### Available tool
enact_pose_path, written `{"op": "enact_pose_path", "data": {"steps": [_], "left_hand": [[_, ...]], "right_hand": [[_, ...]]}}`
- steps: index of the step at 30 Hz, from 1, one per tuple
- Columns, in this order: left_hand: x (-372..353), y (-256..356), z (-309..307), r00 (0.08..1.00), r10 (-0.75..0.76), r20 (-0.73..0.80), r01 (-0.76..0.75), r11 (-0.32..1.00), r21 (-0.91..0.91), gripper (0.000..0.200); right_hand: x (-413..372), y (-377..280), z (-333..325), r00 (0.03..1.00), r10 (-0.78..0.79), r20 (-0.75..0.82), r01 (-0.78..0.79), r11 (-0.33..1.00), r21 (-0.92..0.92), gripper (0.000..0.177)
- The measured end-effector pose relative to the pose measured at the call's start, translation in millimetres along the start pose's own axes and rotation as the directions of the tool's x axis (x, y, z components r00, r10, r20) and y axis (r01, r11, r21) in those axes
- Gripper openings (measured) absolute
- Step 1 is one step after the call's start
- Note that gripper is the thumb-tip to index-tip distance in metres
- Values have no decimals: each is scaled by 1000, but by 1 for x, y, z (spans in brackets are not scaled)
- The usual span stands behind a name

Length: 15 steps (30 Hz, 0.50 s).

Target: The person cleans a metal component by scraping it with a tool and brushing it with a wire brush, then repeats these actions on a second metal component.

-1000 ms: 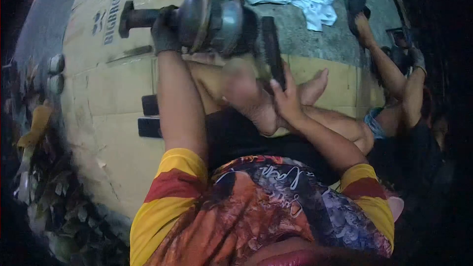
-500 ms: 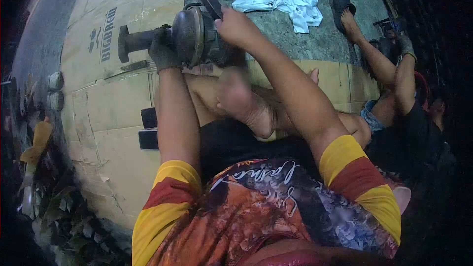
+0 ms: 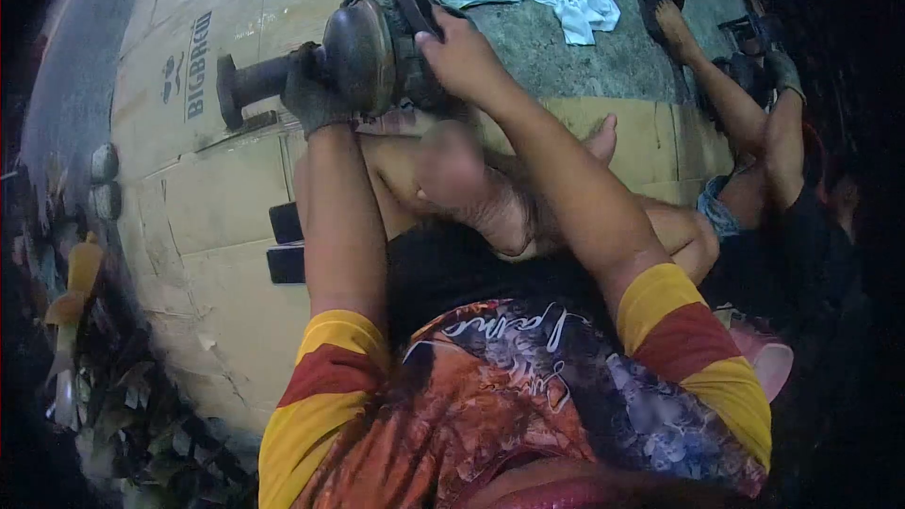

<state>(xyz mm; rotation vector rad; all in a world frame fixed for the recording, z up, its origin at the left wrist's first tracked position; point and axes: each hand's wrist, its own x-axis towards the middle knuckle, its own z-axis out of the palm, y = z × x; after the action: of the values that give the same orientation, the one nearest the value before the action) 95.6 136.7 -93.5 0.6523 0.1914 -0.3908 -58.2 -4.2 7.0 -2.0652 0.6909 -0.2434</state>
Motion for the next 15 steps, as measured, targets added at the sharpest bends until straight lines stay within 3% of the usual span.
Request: {"op": "enact_pose_path", "data": {"steps": [3,7,12,15], "left_hand": [[4,0,-6,997,-28,-73,29,999,17,16],[16,-4,-18,995,59,-84,-60,998,-13,15],[-12,3,9,997,57,-60,-56,998,16,12],[-6,3,-3,998,-68,-1,68,994,-86,15]], "right_hand": [[-28,-2,-1,1000,-7,16,6,998,57,48],[-100,8,-2,999,-53,10,52,990,133,52],[-35,-1,1,1000,-17,9,16,997,81,54],[-3,-8,10,1000,-13,-17,13,1000,13,57]]}}
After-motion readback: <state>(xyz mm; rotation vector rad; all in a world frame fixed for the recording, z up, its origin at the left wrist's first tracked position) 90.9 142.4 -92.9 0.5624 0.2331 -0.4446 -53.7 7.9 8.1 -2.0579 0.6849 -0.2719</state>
